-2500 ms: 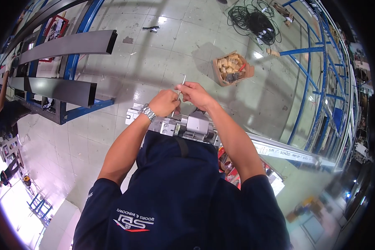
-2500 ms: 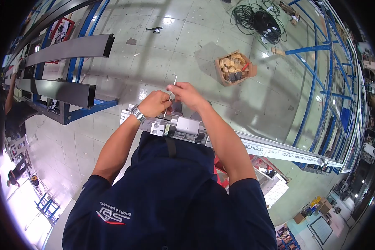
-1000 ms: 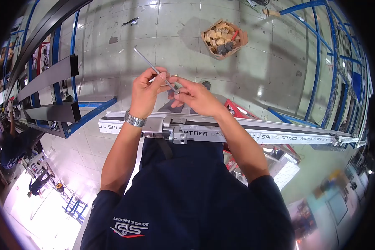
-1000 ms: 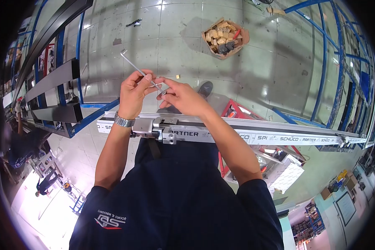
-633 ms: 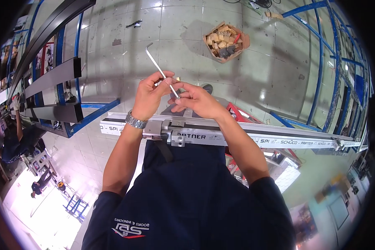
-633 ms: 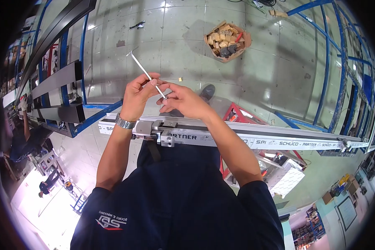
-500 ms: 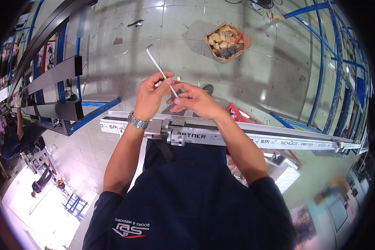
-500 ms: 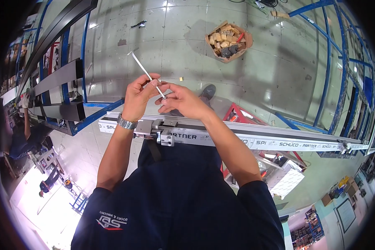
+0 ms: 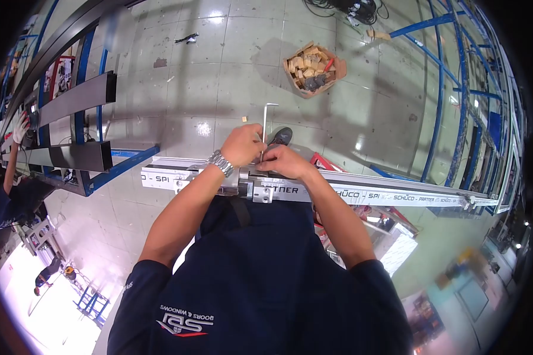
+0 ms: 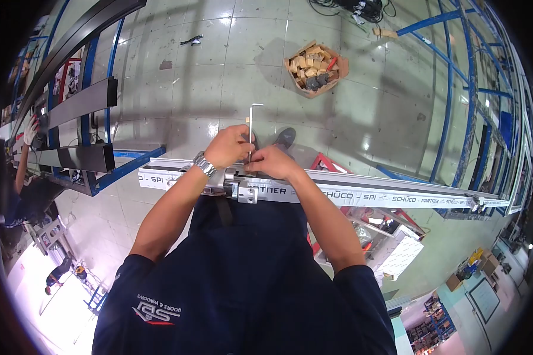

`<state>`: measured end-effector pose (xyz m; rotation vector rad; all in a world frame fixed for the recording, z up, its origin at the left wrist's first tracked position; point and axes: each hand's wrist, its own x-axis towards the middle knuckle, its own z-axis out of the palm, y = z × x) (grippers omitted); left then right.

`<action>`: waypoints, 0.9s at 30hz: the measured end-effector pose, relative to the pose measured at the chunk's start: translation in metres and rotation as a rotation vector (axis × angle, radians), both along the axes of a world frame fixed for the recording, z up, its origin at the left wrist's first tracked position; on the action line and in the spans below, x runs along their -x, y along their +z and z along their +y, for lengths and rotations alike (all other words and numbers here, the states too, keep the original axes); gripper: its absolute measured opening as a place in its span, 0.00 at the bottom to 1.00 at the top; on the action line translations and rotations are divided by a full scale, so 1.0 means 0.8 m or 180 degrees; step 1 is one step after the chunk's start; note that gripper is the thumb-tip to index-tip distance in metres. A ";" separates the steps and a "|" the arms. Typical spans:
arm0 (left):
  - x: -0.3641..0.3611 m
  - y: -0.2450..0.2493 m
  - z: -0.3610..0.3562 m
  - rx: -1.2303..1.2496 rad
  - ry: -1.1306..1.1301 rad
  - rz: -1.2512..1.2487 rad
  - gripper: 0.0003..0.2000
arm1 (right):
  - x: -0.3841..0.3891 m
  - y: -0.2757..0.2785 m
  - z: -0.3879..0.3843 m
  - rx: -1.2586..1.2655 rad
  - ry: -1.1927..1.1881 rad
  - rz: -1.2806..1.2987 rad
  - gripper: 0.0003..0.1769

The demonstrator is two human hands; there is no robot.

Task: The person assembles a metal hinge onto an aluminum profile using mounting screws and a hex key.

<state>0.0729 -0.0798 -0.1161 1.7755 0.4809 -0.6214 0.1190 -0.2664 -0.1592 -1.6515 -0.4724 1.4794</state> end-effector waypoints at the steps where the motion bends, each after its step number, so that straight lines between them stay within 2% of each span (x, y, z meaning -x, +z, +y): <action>1: 0.000 0.000 0.000 -0.0012 -0.0109 0.0014 0.10 | 0.005 -0.007 -0.002 0.0049 -0.0019 0.0037 0.15; 3: 0.001 0.003 -0.004 -0.0130 -0.0344 -0.0215 0.14 | 0.004 -0.009 -0.009 -0.0035 0.0137 -0.0115 0.16; 4: -0.002 0.005 0.000 -0.0434 -0.0520 -0.0409 0.16 | 0.002 0.018 -0.006 -0.0593 -0.0021 -0.0146 0.16; 5: -0.005 0.014 0.002 -0.0283 -0.0508 -0.0091 0.21 | 0.001 0.018 -0.006 -0.0370 0.0242 -0.0159 0.16; 6: 0.006 -0.027 -0.004 -0.0612 -0.0427 -0.0586 0.23 | -0.001 0.036 -0.003 -0.0523 0.0182 -0.0237 0.17; 7: 0.009 -0.060 -0.009 -0.1035 -0.0473 -0.0860 0.21 | -0.005 0.018 -0.011 -0.0191 -0.0012 -0.0128 0.17; 8: 0.000 -0.072 -0.008 -0.0625 -0.0545 -0.0494 0.16 | -0.013 0.041 -0.004 0.0281 -0.0412 -0.0063 0.17; 9: 0.000 -0.065 -0.009 -0.0474 -0.0533 -0.0523 0.13 | -0.018 0.003 -0.020 0.0074 -0.1287 0.0334 0.19; 10: -0.002 -0.066 -0.012 -0.0490 -0.0691 -0.0629 0.09 | -0.019 0.012 -0.013 0.0068 -0.1413 0.0284 0.19; 11: -0.006 -0.042 -0.006 -0.0212 -0.0690 -0.0324 0.08 | -0.023 0.022 -0.003 0.0069 -0.1603 0.0230 0.20; 13: -0.012 -0.038 -0.001 0.0011 -0.0607 -0.0102 0.08 | -0.025 0.012 0.020 -0.0287 -0.1768 0.0367 0.21; 15: -0.007 -0.036 -0.005 -0.0048 -0.0260 -0.0330 0.07 | -0.026 0.012 0.037 -0.0512 -0.1757 0.0549 0.17; 17: -0.009 -0.009 0.007 -0.0120 -0.0569 0.0259 0.07 | -0.026 0.004 0.040 -0.0520 -0.1834 0.0597 0.16; 18: -0.005 0.008 0.013 -0.0081 -0.0640 0.0201 0.07 | -0.029 -0.001 0.038 -0.0535 -0.1881 0.0609 0.15; 20: -0.001 0.011 0.009 -0.0502 -0.0658 -0.0138 0.08 | -0.030 -0.010 0.030 -0.0525 -0.1995 0.0658 0.13; 22: -0.002 -0.022 -0.010 -0.0798 -0.0706 -0.0320 0.12 | -0.033 -0.027 0.023 -0.0447 -0.1884 0.0553 0.12; 25: -0.006 -0.042 -0.012 -0.0705 -0.0777 -0.0324 0.12 | -0.036 -0.034 0.015 -0.0426 -0.1729 0.0500 0.11; 26: -0.018 -0.106 -0.027 -0.0301 -0.0575 -0.0501 0.12 | -0.038 -0.030 0.023 -0.0460 -0.1644 0.0511 0.11; 27: -0.019 -0.092 -0.020 -0.0480 -0.0834 -0.0605 0.14 | -0.034 -0.014 0.034 -0.0536 -0.1817 0.0630 0.10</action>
